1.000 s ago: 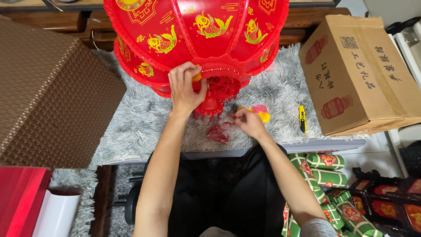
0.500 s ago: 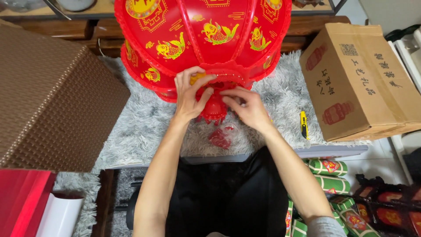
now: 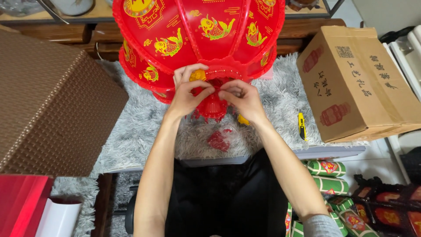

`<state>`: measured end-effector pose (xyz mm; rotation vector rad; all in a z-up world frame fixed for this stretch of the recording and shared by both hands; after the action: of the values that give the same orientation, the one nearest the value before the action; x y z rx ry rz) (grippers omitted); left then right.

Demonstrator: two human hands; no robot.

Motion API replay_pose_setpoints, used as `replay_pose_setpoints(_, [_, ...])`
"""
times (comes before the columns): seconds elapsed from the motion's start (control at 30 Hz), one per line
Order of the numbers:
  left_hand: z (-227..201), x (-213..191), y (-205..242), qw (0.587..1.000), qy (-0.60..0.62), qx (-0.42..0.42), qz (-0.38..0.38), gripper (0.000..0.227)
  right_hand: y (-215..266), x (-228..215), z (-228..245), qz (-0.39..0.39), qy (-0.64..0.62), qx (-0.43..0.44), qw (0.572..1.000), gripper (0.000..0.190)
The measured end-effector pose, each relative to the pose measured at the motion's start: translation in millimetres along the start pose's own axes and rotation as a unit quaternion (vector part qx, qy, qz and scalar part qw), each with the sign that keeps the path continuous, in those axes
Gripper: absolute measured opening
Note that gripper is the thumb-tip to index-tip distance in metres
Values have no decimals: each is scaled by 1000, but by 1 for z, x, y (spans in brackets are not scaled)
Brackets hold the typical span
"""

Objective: Assembling a traditional red lantern by attaching small decorative pieces to the bottom.

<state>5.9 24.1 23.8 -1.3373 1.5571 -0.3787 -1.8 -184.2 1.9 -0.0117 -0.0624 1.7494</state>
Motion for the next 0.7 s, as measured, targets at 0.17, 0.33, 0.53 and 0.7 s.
replay_pose_setpoints(0.17, [-2,-1,0,1000,7,-13,-7,8,16,-24,-13,-17,-37,13,999,23])
replay_pose_setpoints(0.33, [-3,0,-1,1000,8,-16,-9,7,26,-27,-3,-28,-53,-6,998,21])
replay_pose_setpoints(0.53, [-5,0,2,999,15,-26,-18,8,31,-18,17,-20,-68,-38,997,25])
replay_pose_setpoints(0.7, [-4,2,5,1000,13,-15,-17,9,24,-21,19,-144,83,-117,979,18])
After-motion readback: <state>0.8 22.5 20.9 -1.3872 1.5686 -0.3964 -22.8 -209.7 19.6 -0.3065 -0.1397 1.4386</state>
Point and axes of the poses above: each hand's wrist, its own y-axis away from the middle knuckle, its own x-axis out of the palm, z = x × y, the point moved 2 cm from there along -y, towards the middle knuckle, and after that the axes turned 11 degrees about x, right-handed, at the moved point
